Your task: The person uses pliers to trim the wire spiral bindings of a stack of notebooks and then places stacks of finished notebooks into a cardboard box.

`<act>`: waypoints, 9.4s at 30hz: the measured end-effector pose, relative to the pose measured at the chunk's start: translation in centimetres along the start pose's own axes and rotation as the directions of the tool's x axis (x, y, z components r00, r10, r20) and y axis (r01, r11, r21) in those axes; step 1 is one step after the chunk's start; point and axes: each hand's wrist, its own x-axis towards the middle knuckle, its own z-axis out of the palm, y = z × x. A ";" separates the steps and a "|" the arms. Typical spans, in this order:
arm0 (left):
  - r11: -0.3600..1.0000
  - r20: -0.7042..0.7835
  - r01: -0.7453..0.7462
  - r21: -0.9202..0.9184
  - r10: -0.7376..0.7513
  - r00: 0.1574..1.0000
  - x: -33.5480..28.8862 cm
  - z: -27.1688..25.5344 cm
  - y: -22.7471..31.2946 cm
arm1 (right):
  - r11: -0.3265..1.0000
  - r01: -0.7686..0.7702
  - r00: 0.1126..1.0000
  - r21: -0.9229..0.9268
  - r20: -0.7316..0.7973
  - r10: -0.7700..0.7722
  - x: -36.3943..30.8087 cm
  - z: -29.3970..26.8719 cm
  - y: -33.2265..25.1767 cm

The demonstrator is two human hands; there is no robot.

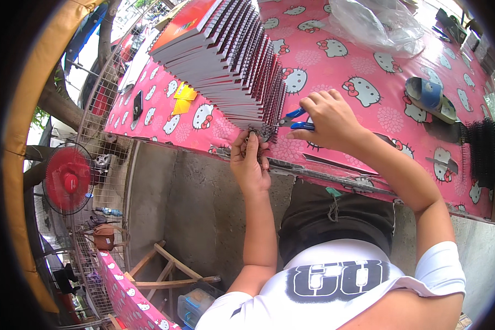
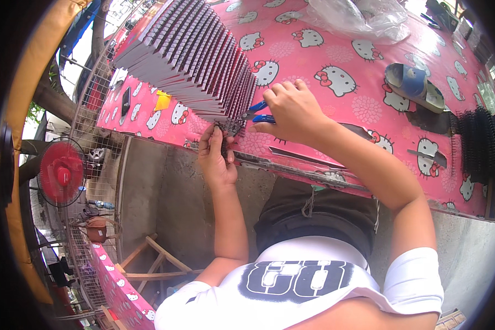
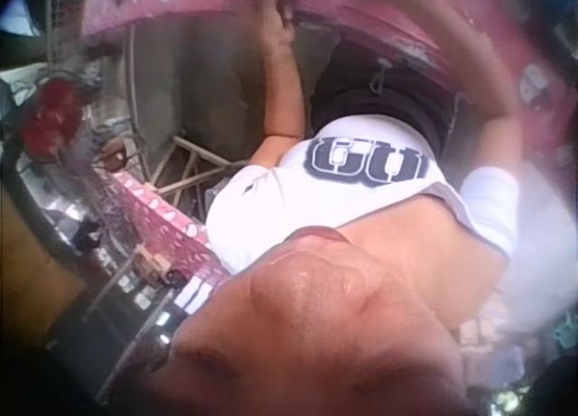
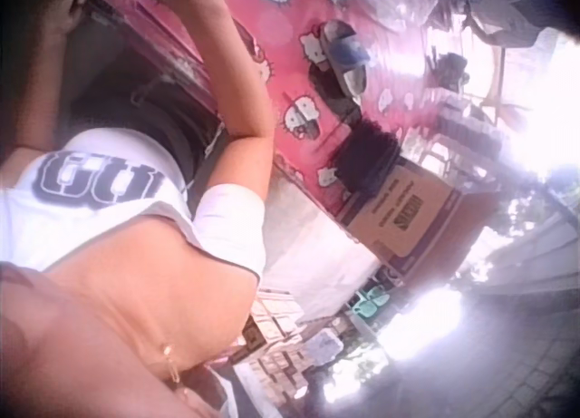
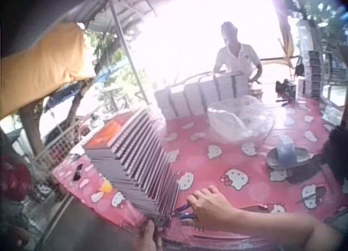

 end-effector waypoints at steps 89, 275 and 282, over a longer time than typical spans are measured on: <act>0.449 0.146 -0.297 0.843 0.341 0.929 -0.7 1.7 0.7 | 0.974 0.162 0.986 -0.156 0.059 -0.155 1.0 2.3 1.2; -0.359 0.701 -0.887 -0.290 -0.711 0.059 5.7 18.4 23.7 | 0.858 0.413 0.823 0.304 -0.528 -0.209 6.4 -7.2 0.2; -0.336 0.691 -0.897 -0.287 -0.721 0.048 5.3 18.6 23.6 | 0.402 -0.390 0.884 0.828 0.459 -0.086 8.0 -9.0 1.4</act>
